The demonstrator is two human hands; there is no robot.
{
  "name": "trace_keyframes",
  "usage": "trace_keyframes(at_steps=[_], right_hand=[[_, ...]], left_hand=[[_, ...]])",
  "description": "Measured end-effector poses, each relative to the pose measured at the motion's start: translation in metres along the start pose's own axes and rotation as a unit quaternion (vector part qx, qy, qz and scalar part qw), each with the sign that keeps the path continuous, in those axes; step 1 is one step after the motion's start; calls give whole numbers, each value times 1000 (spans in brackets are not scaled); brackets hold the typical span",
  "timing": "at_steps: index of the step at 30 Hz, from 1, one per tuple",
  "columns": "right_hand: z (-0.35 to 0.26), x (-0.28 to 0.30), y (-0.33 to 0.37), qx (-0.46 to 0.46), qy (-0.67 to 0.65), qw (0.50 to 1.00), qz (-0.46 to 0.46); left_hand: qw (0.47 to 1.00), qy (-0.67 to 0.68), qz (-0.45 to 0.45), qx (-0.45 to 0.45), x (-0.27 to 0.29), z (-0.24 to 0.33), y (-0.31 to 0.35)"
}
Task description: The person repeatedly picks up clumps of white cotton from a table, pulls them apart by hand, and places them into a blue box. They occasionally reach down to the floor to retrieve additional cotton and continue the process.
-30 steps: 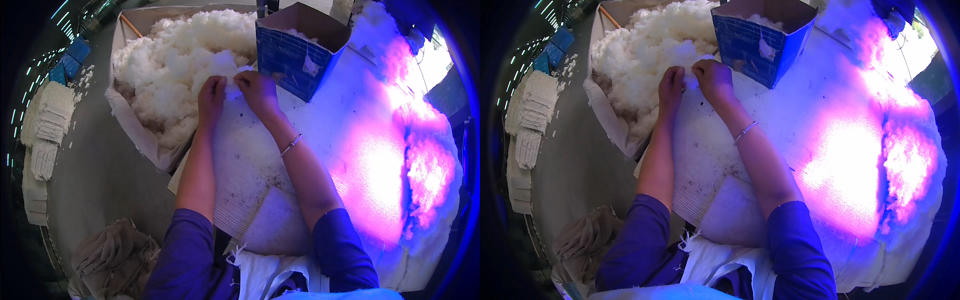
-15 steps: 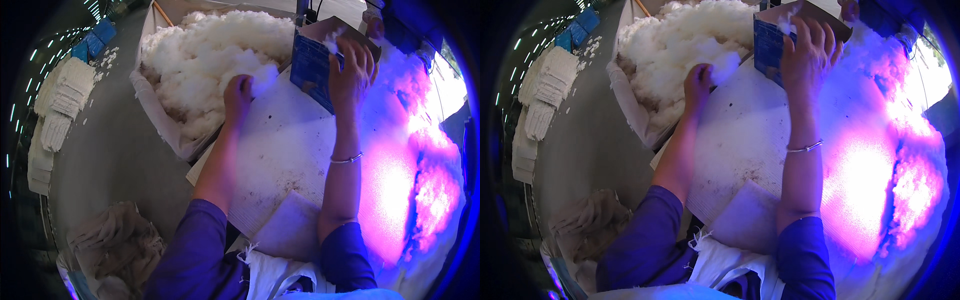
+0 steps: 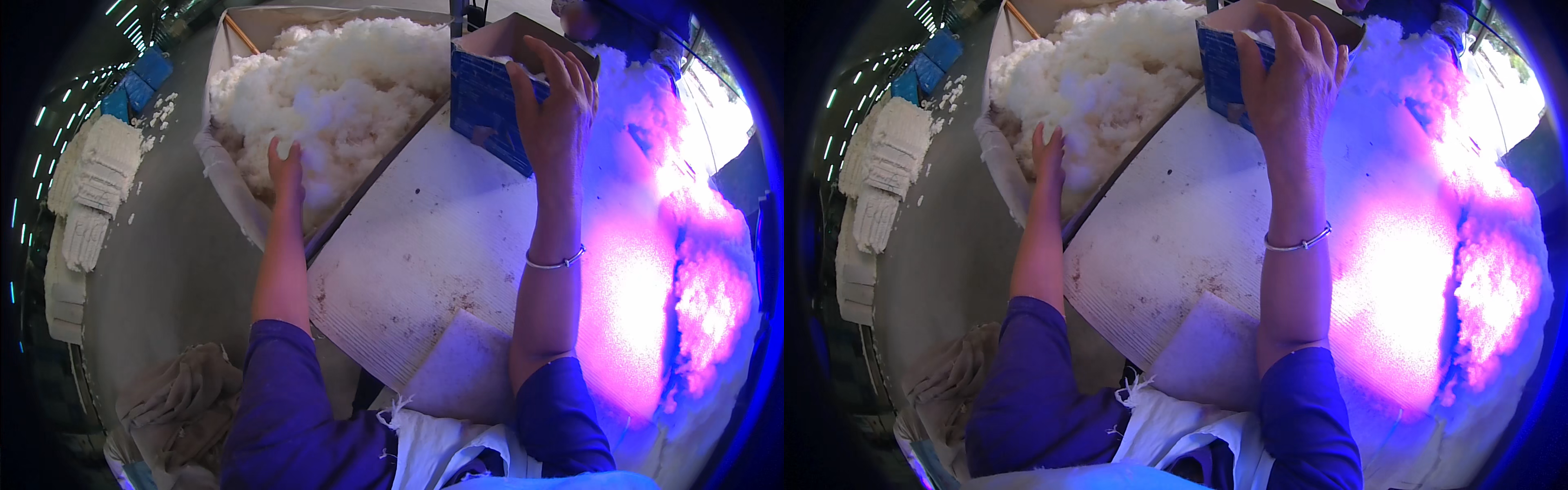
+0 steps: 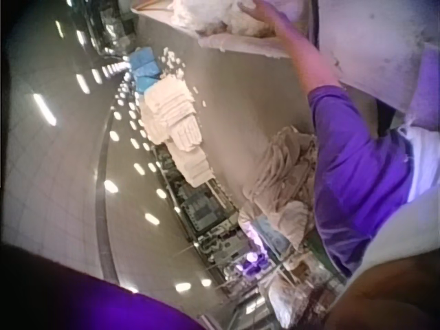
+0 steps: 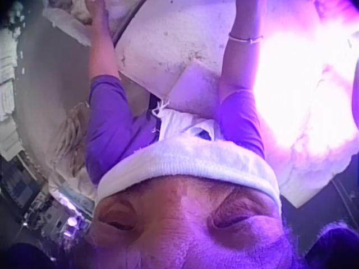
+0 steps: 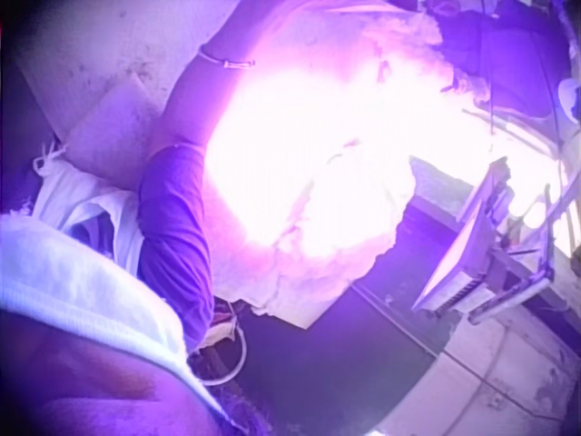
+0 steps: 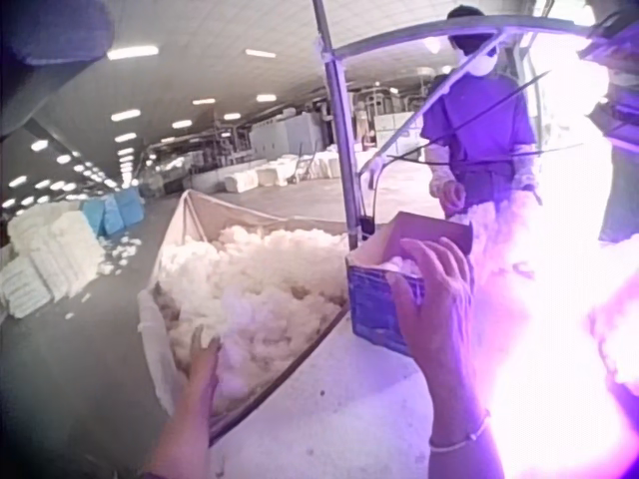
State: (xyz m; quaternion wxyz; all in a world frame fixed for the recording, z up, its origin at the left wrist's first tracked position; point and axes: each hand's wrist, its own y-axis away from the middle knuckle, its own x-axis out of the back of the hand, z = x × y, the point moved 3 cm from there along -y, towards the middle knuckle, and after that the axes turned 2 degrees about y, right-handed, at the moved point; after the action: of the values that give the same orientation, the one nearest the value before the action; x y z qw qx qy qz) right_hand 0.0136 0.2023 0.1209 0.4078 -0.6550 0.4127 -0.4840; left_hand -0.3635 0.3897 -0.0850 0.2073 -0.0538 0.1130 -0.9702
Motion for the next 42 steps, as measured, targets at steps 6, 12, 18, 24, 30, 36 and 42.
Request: trace_keyframes(at_steps=[6, 12, 18, 24, 30, 36, 42], right_hand=[[-4, 6, -2, -97, -137, 986, -7], [0, 9, -1, -137, -194, 971, -22], [1, 5, 0, -156, -254, 954, -28], [-1, -1, 2, -210, -260, 941, -60], [-6, -4, 4, -210, -308, 926, -65], [-15, -5, 5, -210, -306, 925, -87], [-16, -2, 1, -131, -316, 939, -31]], left_hand=[[889, -239, -297, -254, -74, 27, 41], [623, -612, -289, -391, -13, -22, 32], [541, -636, -524, -168, 7, -55, -45], [741, -464, -266, -405, -49, 41, -34], [603, -659, -299, -335, -88, -1, -32], [527, -650, -545, -49, -70, -121, -11], [481, -626, -611, -52, -69, -122, 0]])
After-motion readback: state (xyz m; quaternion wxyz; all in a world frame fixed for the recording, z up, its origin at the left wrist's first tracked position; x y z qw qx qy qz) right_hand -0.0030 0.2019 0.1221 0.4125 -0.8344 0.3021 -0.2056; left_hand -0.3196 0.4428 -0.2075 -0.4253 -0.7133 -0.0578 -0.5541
